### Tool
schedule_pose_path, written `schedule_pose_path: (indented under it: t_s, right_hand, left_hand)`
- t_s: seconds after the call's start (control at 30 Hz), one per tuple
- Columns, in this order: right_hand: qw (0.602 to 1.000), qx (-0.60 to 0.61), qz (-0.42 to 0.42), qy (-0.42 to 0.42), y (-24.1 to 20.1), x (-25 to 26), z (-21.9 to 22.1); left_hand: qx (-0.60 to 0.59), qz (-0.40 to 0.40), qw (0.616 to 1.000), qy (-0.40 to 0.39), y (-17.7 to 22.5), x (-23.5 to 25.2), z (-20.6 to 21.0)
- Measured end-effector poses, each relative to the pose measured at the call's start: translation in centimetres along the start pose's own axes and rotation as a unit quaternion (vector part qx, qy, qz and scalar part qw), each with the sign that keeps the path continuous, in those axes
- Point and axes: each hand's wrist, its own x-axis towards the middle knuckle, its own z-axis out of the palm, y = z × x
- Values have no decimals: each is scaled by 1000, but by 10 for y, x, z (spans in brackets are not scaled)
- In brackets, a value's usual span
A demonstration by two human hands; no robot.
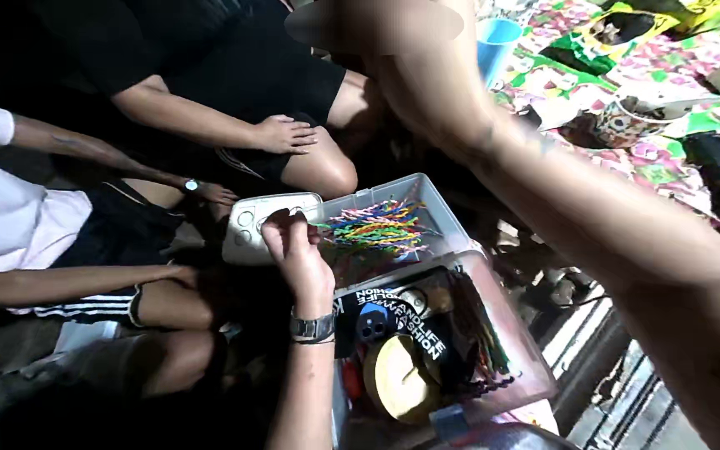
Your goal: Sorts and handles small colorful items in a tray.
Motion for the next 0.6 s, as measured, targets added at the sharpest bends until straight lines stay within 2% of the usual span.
schedule_pose_path:
  t_s: [0.03, 0.07, 0.1, 0.13, 0.17, 0.2, 0.23, 0.3, 0.33, 0.37, 0.43, 0.5, 0.53, 0.6]
  right_hand:
    - [998, -20, -18, -64, 20, -35, -1]
    - [981, -84, 15, -177, 41, -75, -3]
    - [922, -166, 103, -334, 54, -109, -7]
    - [829, -226, 198, -472, 62, -128, -9]
    - [744, -264, 265, -553, 65, -136, -11]
    - [707, -282, 297, -576, 62, -135, -15]
    - [720, -288, 293, -559, 57, -132, -24]
    - [775, -284, 219, -520, 41, -122, -45]
    - [787, -275, 188, -519, 30, -117, -54]
    - [779, -264, 181, -539, 13, -115, -62]
    - [701, -237, 256, -622, -35, -116, -69]
    - [688, -199, 228, -660, -44, -159, -72]
    - [667, -188, 231, -683, -45, -181, -69]
    - [528, -201, 263, -782, -50, -199, -55]
  left_hand:
    - [3, 17, 1000, 2, 0, 1, -1]
    - [8, 26, 1000, 0, 1, 0, -3]
    - [13, 29, 999, -5, 1, -1, -3]
    - [19, 25, 999, -16, 2, -2, -2]
    - [26, 21, 999, -34, 2, -3, -2]
    - [36, 13, 998, -59, 2, -3, -2]
    - [50, 4, 995, -86, 2, -4, -2]
    - [79, -13, 987, -137, 0, -6, -2]
    - [93, -18, 983, -157, 0, -6, -1]
    - [101, -23, 980, -171, 1, -7, 0]
    - [116, -30, 975, -189, 2, -9, 2]
    - [122, -30, 971, -202, 2, -10, 5]
    - [125, -31, 970, -208, 1, -11, 6]
    - [130, -33, 966, -220, 1, -14, 8]
